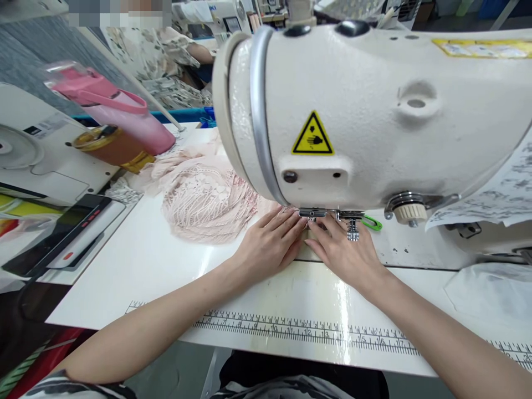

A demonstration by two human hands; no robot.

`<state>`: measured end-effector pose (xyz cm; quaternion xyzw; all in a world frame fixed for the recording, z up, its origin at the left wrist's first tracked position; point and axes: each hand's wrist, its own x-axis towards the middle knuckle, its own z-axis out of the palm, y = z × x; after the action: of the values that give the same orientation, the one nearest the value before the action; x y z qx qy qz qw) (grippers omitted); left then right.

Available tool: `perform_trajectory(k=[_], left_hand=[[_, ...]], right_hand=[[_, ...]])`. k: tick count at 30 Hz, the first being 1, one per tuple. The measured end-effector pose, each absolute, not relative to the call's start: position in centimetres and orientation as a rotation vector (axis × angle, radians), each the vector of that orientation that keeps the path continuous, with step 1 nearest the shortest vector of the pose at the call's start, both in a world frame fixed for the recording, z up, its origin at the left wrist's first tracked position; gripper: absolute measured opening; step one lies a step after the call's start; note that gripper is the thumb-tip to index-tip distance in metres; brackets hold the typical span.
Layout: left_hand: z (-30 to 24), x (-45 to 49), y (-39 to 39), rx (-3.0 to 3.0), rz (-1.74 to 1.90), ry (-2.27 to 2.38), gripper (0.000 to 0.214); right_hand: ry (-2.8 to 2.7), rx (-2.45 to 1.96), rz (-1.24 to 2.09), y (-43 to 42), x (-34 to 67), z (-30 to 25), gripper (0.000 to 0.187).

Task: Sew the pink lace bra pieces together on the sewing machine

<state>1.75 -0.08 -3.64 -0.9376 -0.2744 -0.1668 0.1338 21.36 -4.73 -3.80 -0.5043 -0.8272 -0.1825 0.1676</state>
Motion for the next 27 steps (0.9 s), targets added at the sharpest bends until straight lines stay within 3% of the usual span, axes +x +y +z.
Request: perform_trajectory(k=[14,18,21,27], left_hand=[[-3.7,2.0,-0.4,-2.734,-0.406,-0.943,0.045],[-3.3,1.8,-0.9,-2.765,-0.326,-1.007,0.048],[-1.5,1.3,-0.2,-2.810,-0.359,-1.045,0.041],[3.4,1.4,6.9,-2.848,-0.237,-1.626,0.032]], right_hand=[[-2.307,-1.545,-0.510,-4.3,22.9,-3.8,0.031],[-2.189,-1.950,-0.413,-4.1,24.9,-2.8,0.026],[-2.106,-2.248,-0.278,-4.4,25.6,-1.7,0.036],[-2.164,-2.344,-0.327,-5.2,25.3,-0.9,0.035]])
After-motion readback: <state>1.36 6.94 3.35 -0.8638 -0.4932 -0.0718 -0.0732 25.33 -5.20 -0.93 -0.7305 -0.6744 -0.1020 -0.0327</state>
